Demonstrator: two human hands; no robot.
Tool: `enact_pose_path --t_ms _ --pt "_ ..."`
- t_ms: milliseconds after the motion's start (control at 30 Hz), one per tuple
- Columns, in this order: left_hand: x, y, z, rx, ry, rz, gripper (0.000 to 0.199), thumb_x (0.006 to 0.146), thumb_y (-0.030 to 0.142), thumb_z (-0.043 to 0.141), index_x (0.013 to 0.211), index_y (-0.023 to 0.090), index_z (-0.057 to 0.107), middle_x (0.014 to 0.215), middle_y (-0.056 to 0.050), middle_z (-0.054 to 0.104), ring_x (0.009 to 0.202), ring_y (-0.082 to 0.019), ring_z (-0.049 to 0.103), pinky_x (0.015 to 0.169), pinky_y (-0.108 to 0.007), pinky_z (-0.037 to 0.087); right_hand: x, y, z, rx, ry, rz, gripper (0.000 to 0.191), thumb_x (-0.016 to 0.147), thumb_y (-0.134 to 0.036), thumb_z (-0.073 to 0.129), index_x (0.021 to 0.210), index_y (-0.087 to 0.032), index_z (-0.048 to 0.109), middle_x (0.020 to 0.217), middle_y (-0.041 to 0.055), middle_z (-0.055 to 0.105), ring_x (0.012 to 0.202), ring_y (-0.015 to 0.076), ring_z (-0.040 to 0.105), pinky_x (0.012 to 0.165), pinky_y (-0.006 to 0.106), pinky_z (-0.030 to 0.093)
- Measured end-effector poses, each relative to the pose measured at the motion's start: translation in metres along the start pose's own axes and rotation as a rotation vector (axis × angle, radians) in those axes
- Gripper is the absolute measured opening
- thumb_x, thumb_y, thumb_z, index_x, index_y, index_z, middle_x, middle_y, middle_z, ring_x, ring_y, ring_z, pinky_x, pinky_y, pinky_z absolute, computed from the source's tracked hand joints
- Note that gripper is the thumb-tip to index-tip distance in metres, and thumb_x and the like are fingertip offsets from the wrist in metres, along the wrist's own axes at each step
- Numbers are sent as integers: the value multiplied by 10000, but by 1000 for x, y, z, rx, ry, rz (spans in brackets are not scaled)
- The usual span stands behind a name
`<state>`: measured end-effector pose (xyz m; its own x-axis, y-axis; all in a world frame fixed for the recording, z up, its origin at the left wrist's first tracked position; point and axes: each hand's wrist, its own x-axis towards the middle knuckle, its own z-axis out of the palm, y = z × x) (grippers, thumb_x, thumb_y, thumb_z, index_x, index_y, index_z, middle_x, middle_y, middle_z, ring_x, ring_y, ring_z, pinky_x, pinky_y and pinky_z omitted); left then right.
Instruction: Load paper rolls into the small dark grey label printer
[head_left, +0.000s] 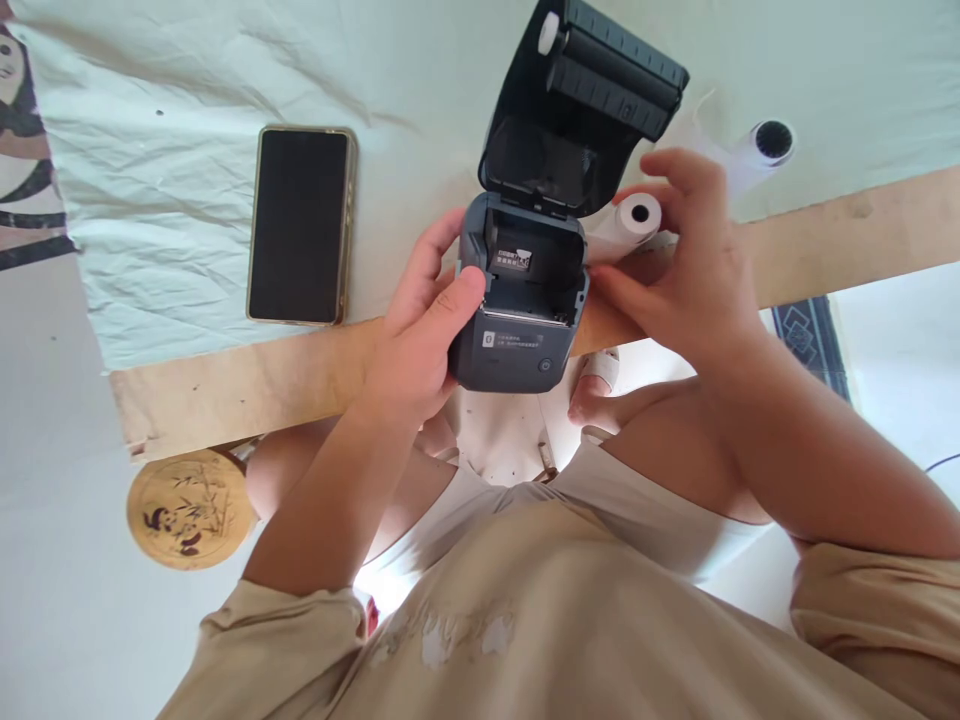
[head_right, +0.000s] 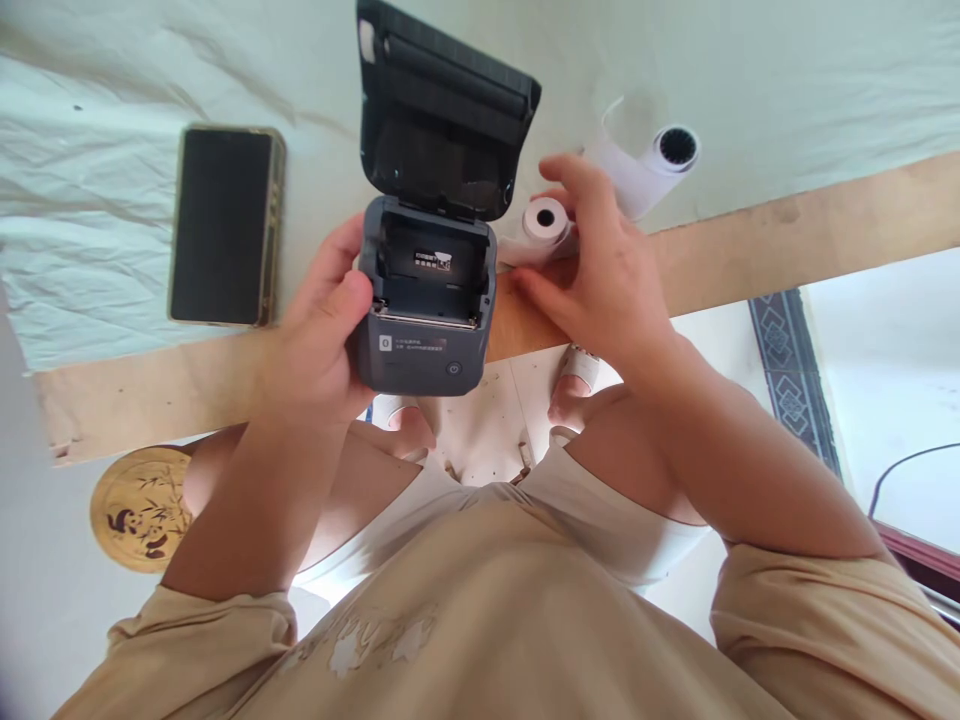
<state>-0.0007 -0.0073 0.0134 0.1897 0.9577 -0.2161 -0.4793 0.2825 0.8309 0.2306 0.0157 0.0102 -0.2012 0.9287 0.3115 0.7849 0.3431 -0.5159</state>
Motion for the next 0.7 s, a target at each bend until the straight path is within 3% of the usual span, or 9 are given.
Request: enact_pose_path --t_ms 100,167,200,300,433,500,567,633,700 --pt "0 0 0 42 -2 -12 371 854 404 613 1207 301 567 1112 -5 669 922 -167 683 614 -232 509 -1 9 -14 89 301 -171 496 751 -232 631 1229 -265 506 1137 61 607 985 161 617 787 308 496" --pt "0 0 1 57 5 0 369 864 414 591 1213 301 561 1119 -3 661 942 -170 683 618 -227 505 2 17 -25 45 464 -182 427 757 -203 584 1175 -282 549 1120 30 593 979 150 598 758 302 458" --pt "0 1 1 60 6 -3 361 872 406 578 1216 298 558 1121 -1 657 959 -167 681 643 -228 515 3 21 -29 -10 451 -109 462 753 -195 572 1202 -292 526 1175 23 567 1021 154 583 778 309 455" --pt "-1 5 3 52 -18 -41 360 876 361 583 1225 278 547 1105 -2 660 950 -143 674 719 -239 552 11 32 -32 -132 221 158 570 726 -209 612 1278 -247 472 1282 77 474 1162 206 522 917 387 470" --pt "0 7 3 41 -35 -38 387 869 348 597 1240 256 534 1120 -14 660 944 -142 669 744 -255 571 17 36 -25 -173 107 252 463 768 -210 607 1229 -212 559 1158 121 497 1155 244 515 994 471 439" --pt "0 6 2 49 -29 -25 379 874 345 585 1240 256 538 1133 -16 655 961 -145 665 754 -251 564 16 34 -24 -170 109 245 489 786 -179 579 1268 -241 522 1186 105 498 1152 222 514 944 420 459" --pt "0 4 2 61 -21 -15 364 880 350 571 1234 264 548 1121 -15 657 954 -144 667 742 -241 553 14 30 -25 -98 141 218 617 745 -136 609 1320 -273 432 1176 63 511 1066 163 526 802 313 466" --pt "1 3 1 75 -14 -21 361 878 361 570 1228 278 553 1112 -17 661 946 -155 672 727 -247 550 12 27 -26 70 203 183 702 683 -89 630 1307 -292 380 1041 9 525 871 83 506 638 218 374" --pt "1 2 1 83 -11 -26 376 863 384 589 1225 291 556 1113 -22 665 939 -169 678 707 -256 550 12 28 -25 291 251 197 635 666 -77 619 1225 -294 413 929 -21 486 722 31 428 581 193 284"
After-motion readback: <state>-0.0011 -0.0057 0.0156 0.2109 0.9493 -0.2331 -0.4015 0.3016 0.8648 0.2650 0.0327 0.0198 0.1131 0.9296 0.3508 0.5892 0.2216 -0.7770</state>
